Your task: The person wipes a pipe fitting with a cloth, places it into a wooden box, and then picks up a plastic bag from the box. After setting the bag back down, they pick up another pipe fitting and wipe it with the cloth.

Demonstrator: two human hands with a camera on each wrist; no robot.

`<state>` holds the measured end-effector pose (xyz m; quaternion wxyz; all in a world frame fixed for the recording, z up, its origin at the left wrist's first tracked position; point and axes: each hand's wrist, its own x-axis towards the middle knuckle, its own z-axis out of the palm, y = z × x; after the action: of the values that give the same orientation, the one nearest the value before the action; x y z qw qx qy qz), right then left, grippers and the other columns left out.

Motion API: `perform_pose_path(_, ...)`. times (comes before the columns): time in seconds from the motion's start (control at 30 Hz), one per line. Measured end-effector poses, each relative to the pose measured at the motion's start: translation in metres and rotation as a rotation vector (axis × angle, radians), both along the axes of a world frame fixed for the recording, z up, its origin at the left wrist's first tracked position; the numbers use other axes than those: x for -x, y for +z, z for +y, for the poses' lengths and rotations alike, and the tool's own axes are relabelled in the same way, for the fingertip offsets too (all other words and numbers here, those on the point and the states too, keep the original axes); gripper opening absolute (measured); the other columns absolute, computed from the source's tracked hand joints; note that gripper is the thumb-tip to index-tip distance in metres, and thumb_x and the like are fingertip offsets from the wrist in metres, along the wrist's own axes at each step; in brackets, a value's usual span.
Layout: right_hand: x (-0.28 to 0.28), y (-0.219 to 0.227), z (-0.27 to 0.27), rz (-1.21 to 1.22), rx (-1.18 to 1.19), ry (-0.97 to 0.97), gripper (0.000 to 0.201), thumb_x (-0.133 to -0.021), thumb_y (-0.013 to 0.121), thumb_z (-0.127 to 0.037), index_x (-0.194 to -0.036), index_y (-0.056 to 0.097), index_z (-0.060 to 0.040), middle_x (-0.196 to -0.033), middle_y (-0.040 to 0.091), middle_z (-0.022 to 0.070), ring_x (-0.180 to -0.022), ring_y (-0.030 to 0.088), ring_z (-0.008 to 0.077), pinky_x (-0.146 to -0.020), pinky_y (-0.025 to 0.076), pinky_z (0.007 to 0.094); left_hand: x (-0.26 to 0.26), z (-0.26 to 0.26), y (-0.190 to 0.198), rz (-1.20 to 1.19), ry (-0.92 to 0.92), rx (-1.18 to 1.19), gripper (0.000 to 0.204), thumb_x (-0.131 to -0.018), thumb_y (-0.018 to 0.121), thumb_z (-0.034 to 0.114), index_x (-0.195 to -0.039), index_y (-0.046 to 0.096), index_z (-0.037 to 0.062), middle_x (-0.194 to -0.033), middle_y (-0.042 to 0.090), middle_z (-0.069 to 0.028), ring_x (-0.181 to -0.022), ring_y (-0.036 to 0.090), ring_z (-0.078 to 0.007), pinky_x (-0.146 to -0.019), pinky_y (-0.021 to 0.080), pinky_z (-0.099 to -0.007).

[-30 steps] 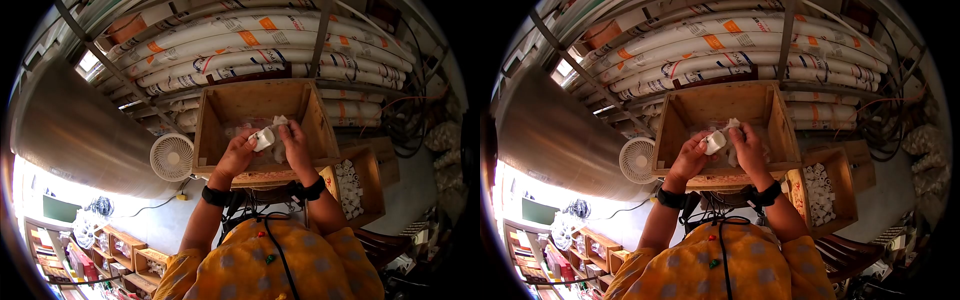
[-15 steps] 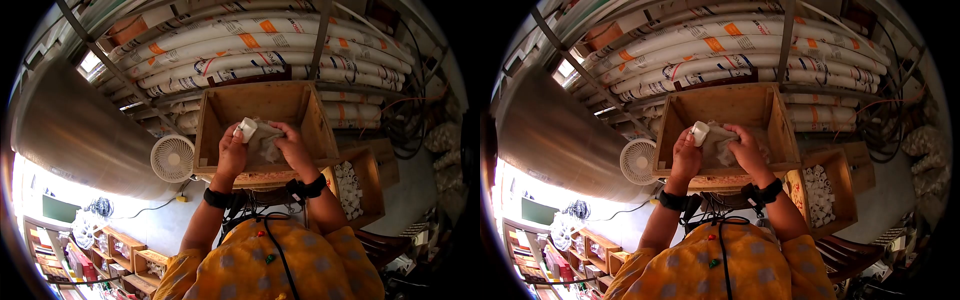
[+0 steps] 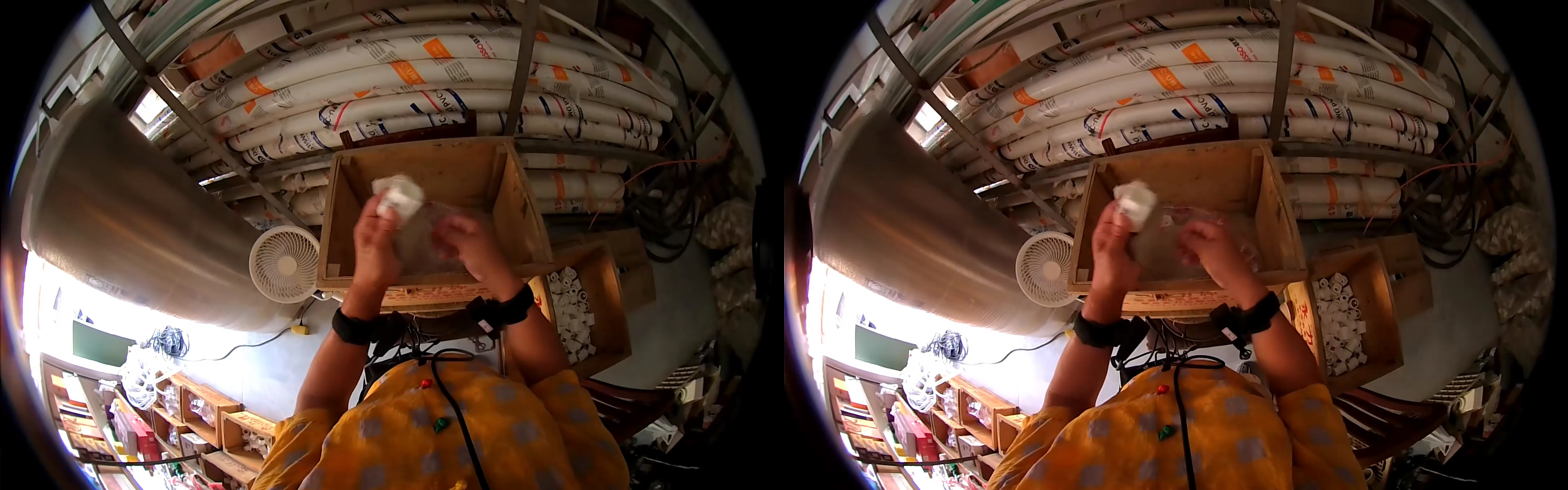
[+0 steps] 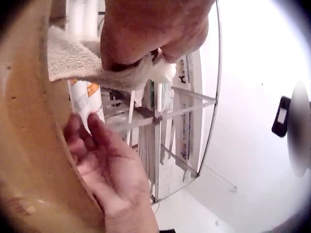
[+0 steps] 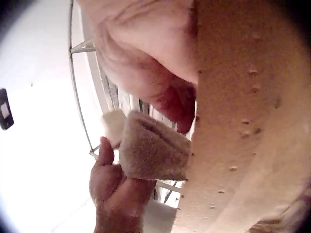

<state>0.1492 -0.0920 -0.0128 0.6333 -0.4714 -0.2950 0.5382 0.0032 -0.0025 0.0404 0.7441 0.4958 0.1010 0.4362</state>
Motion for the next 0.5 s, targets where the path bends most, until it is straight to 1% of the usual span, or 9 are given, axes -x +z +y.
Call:
perform_pose_path(0.03,0.003,-0.006,0.001,-0.017,-0.119,-0.019,0.022,-0.087,0.058,-0.011,-0.109,0.056,-0.0048,-0.095,0.061,0.0046,-0.085,0.059,0.0126,-0.071,0.048,0.0246,-0.004,-0.002,-0.006,0.081,-0.084,-0.097,0.037,-0.092,0.052,0.023,-0.12,0.049,-0.0005,-0.107,0.058,-0.0067,-0.094,0.055,-0.0141,-0.081,0.045,-0.0248)
perform_pose_path(0.07,0.007,-0.016,0.003,-0.037,-0.238,-0.04,0.022,-0.088,0.057,-0.009,-0.109,0.055,-0.0048,-0.097,0.06,0.0041,-0.085,0.059,0.0128,-0.07,0.049,0.0244,-0.008,-0.004,-0.018,0.187,-0.201,-0.145,0.044,-0.09,0.056,0.03,-0.123,0.047,0.0018,-0.116,0.056,-0.0077,-0.1,0.054,-0.0138,-0.08,0.046,-0.0259)
perform_pose_path(0.1,0.008,-0.017,0.003,-0.06,-0.359,-0.065,0.022,-0.088,0.056,-0.008,-0.109,0.055,-0.0047,-0.099,0.06,0.0037,-0.085,0.06,0.0129,-0.069,0.05,0.0243,-0.009,-0.01,-0.013,0.271,-0.301,-0.191,0.044,-0.089,0.057,0.029,-0.123,0.047,0.0028,-0.118,0.056,-0.0075,-0.099,0.054,-0.0125,-0.075,0.045,-0.0241)
perform_pose_path(0.13,0.004,-0.014,0.002,-0.019,-0.269,-0.001,0.024,-0.087,0.057,-0.008,-0.111,0.054,-0.0049,-0.101,0.059,0.0035,-0.088,0.059,0.0128,-0.072,0.05,0.025,-0.011,-0.017,-0.006,0.353,-0.404,-0.236,0.043,-0.089,0.058,0.027,-0.123,0.048,0.0038,-0.12,0.055,-0.0072,-0.099,0.053,-0.0113,-0.071,0.044,-0.0223)
perform_pose_path(0.2,-0.003,0.0,-0.003,0.074,-0.084,0.122,0.029,-0.086,0.059,-0.006,-0.114,0.053,-0.0052,-0.105,0.058,0.0031,-0.094,0.056,0.0126,-0.078,0.049,0.0263,-0.011,-0.015,-0.007,0.237,-0.423,-0.034,0.043,-0.087,0.06,0.025,-0.123,0.048,0.0046,-0.123,0.054,-0.0097,-0.098,0.054,-0.0131,-0.063,0.042,-0.0207)
perform_pose_path(0.23,0.006,0.02,-0.008,-0.185,-0.07,0.08,0.033,-0.086,0.059,-0.007,-0.118,0.051,-0.0057,-0.112,0.055,0.0032,-0.101,0.052,0.0123,-0.084,0.046,0.027,-0.011,-0.011,-0.011,0.185,-0.425,0.064,0.042,-0.087,0.06,0.025,-0.122,0.048,0.0044,-0.123,0.053,-0.0106,-0.098,0.055,-0.0142,-0.062,0.042,-0.0208)
perform_pose_path(0.33,0.01,0.022,-0.004,-0.406,-0.163,0.032,0.032,-0.089,0.056,-0.012,-0.12,0.05,-0.0064,-0.114,0.054,0.0039,-0.102,0.051,0.0131,-0.087,0.044,0.0292,-0.008,-0.005,-0.004,0.063,-0.451,0.171,0.042,-0.088,0.06,0.027,-0.121,0.048,0.0033,-0.125,0.052,-0.013,-0.099,0.056,-0.0182,-0.061,0.042,-0.0211)
perform_pose_path(0.37,0.008,0.015,-0.002,-0.147,-0.159,0.025,0.032,-0.09,0.055,-0.017,-0.119,0.051,-0.0067,-0.114,0.054,0.0045,-0.104,0.05,0.0151,-0.086,0.044,0.0306,-0.008,-0.005,-0.001,0.045,-0.445,0.17,0.042,-0.089,0.059,0.027,-0.121,0.048,0.0033,-0.125,0.052,-0.0129,-0.099,0.056,-0.0183,-0.061,0.042,-0.0212)
perform_pose_path(0.5,0.0,-0.004,0.002,-0.759,-0.281,-0.069,0.032,-0.089,0.054,-0.018,-0.119,0.05,-0.0054,-0.115,0.054,0.0068,-0.108,0.05,0.0189,-0.09,0.042,0.0325,-0.007,-0.002,-0.002,-0.033,-0.34,0.152,0.043,-0.09,0.057,0.028,-0.124,0.045,0.0041,-0.117,0.055,-0.0108,-0.096,0.057,-0.0185,-0.065,0.045,-0.0248)
